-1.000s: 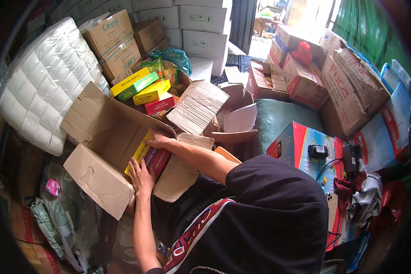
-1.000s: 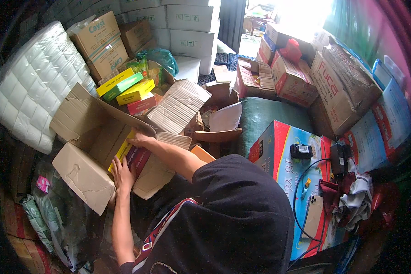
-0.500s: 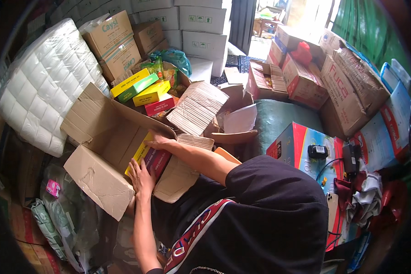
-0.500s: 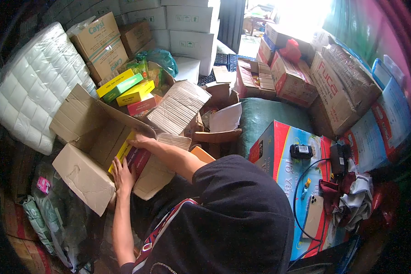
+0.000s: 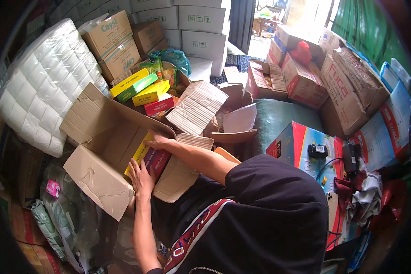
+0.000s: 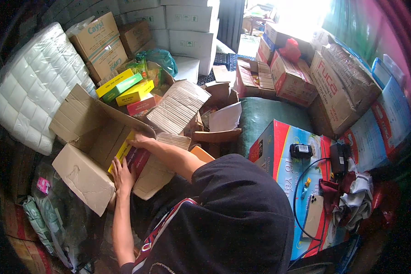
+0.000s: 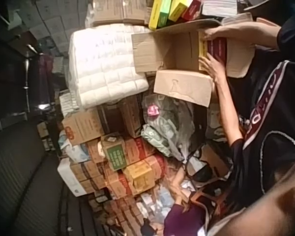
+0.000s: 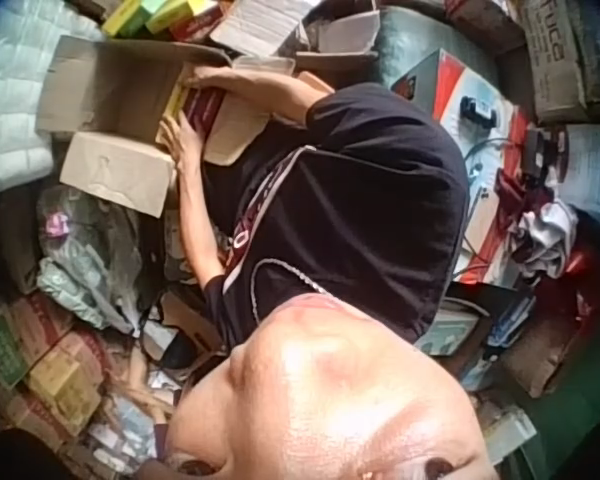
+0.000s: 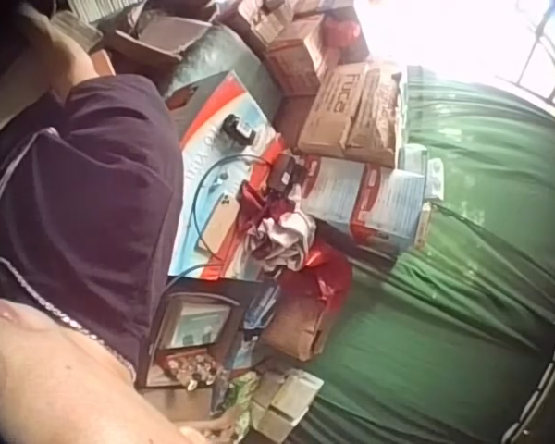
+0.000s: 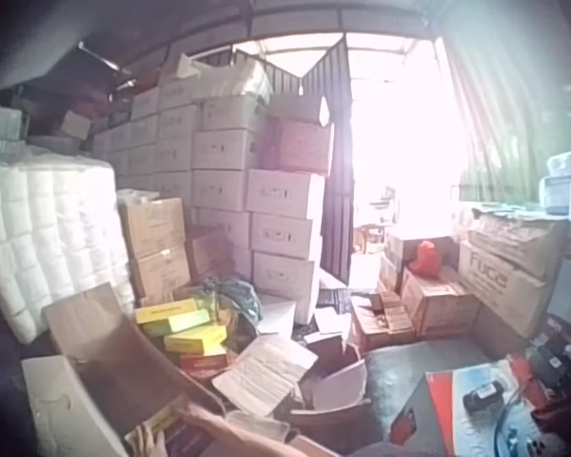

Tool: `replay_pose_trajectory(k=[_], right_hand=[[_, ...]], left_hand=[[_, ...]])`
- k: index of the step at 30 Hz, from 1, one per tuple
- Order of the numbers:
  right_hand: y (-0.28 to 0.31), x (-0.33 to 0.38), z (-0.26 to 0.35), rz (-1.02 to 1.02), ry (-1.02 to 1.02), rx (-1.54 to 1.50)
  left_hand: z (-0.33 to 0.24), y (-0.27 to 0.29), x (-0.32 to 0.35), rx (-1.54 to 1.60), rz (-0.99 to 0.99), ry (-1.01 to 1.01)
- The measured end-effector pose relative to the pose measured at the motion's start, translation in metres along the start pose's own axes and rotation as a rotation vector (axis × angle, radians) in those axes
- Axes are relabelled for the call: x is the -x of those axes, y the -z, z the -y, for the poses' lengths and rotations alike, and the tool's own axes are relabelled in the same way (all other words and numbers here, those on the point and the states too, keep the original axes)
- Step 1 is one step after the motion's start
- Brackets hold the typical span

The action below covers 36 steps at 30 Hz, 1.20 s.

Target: Packing various boxed products into a larger cardboard shipping box.

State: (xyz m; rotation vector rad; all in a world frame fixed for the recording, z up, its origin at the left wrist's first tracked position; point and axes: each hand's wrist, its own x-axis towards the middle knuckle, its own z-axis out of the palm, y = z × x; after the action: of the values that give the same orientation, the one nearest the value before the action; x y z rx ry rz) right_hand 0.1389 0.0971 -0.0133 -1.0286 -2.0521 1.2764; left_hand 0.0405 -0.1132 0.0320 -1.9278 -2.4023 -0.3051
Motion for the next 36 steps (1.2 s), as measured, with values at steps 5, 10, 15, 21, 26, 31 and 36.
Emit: replay_pose_trajectory(k=[5,10,15,21,26,31,36], right_hand=[[0.004,0.007,0.011,0.024,-0.017,0.008],[0.004,0.005,0.010,0.029,-0.029,0.010],[0.001,0.001,0.001,-0.010,-0.014,0.014],[0.002,0.003,0.007,0.006,-0.035,0.040],[0.009,0.010,0.020,0.043,-0.026,-0.056],[0.034,0.011,0.056,-0.502,0.574,0.115],[0.074,0.006,0.109,-0.870,0.597,0.174]], left_hand=[[0.002,-0.001,0.000,-0.001,-0.002,0.000],[0.002,-0.002,-0.001,-0.006,0.008,0.001],[0.000,-0.001,-0.002,-0.001,0.016,-0.002],[0.001,-0.001,-0.001,-0.016,0.017,-0.001],[0.002,-0.003,0.000,-0.022,0.010,0.002],[0.000,-0.007,-0.003,0.041,-0.047,-0.009],[0.009,-0.012,0.001,0.044,-0.083,0.005]])
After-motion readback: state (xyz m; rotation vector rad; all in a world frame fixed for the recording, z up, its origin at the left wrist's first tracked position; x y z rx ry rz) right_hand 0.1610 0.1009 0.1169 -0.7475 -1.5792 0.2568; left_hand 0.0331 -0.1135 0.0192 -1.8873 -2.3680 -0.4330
